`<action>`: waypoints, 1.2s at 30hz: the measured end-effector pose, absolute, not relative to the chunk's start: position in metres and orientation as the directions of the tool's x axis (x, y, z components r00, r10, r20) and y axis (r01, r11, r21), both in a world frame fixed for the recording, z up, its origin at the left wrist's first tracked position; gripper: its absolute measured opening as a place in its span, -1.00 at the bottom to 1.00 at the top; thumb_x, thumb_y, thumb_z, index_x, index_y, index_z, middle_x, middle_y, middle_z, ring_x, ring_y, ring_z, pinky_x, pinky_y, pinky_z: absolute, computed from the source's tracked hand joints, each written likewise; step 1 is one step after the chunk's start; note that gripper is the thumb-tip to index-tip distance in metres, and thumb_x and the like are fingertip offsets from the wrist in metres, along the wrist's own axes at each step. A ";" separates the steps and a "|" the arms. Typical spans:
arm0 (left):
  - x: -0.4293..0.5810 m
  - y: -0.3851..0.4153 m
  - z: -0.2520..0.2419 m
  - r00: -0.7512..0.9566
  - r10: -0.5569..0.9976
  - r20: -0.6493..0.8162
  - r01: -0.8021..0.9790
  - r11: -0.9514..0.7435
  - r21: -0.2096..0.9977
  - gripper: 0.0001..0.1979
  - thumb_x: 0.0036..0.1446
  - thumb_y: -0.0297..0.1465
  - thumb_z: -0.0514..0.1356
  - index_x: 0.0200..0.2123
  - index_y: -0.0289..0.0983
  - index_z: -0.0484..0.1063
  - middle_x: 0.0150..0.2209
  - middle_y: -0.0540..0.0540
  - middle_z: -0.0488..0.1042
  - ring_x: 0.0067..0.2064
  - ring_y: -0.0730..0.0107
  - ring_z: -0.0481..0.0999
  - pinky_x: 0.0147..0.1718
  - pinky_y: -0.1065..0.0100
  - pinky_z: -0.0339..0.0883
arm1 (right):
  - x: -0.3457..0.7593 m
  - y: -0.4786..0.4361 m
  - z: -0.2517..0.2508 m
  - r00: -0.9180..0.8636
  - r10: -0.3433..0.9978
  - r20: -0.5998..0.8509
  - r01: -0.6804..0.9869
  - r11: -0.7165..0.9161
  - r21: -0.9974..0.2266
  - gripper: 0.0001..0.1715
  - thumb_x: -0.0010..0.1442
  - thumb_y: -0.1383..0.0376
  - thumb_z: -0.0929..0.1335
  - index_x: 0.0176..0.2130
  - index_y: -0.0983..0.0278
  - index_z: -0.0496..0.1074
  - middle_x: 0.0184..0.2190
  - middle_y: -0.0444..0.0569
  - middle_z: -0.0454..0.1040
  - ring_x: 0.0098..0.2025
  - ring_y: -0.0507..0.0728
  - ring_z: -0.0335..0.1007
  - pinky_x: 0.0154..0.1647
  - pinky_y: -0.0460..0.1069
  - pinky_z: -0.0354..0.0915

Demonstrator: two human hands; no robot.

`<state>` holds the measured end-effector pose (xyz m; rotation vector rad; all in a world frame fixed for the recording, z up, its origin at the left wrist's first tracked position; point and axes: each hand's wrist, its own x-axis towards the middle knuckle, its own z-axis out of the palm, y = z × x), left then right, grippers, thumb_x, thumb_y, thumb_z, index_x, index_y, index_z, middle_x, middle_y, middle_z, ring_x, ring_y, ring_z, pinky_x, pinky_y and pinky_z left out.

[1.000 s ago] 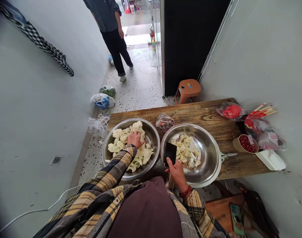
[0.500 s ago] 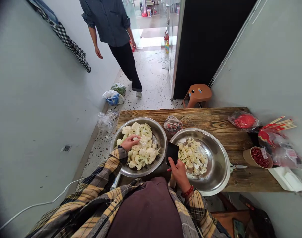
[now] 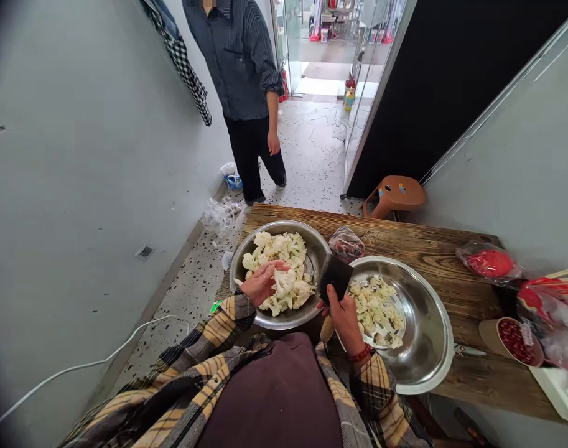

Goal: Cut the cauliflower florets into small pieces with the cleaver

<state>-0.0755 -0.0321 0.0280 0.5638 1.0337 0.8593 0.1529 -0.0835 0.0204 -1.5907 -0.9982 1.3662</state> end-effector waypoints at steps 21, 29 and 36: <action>-0.035 -0.050 0.000 0.304 0.803 -0.513 -0.226 0.584 0.779 -0.52 -0.32 -0.20 0.44 -0.34 -0.36 0.44 -0.42 -0.02 0.42 -0.45 0.53 0.40 -0.48 0.47 0.28 | 0.133 -0.081 0.005 0.063 0.998 -0.013 0.542 -0.045 -0.839 -0.51 0.28 0.02 0.15 -0.43 0.27 0.38 -0.51 0.00 0.49 -0.44 0.12 0.43 -0.37 -0.03 0.29; -0.042 -0.039 -0.014 0.223 0.839 -0.497 -0.130 0.531 0.838 -0.60 -0.28 -0.23 0.41 -0.42 -0.34 0.38 -0.57 0.07 0.35 -0.58 0.59 0.30 -0.66 0.53 0.14 | 0.132 -0.065 -0.008 0.061 0.975 -0.214 0.306 -0.222 -0.926 -0.44 0.15 -0.14 0.22 -0.48 0.28 0.37 -0.59 -0.01 0.51 -0.60 0.09 0.38 -0.57 -0.06 0.25; -0.071 -0.030 0.006 0.195 0.798 -0.570 -0.361 0.599 0.715 -0.56 -0.36 -0.33 0.46 -0.40 -0.33 0.36 -0.49 0.05 0.37 -0.53 0.57 0.36 -0.62 0.50 0.29 | 0.157 -0.058 -0.012 0.032 0.932 -0.362 0.133 -0.363 -0.922 -0.48 0.09 -0.13 0.28 -0.33 0.28 0.35 -0.54 -0.09 0.47 -0.60 0.10 0.43 -0.69 -0.08 0.25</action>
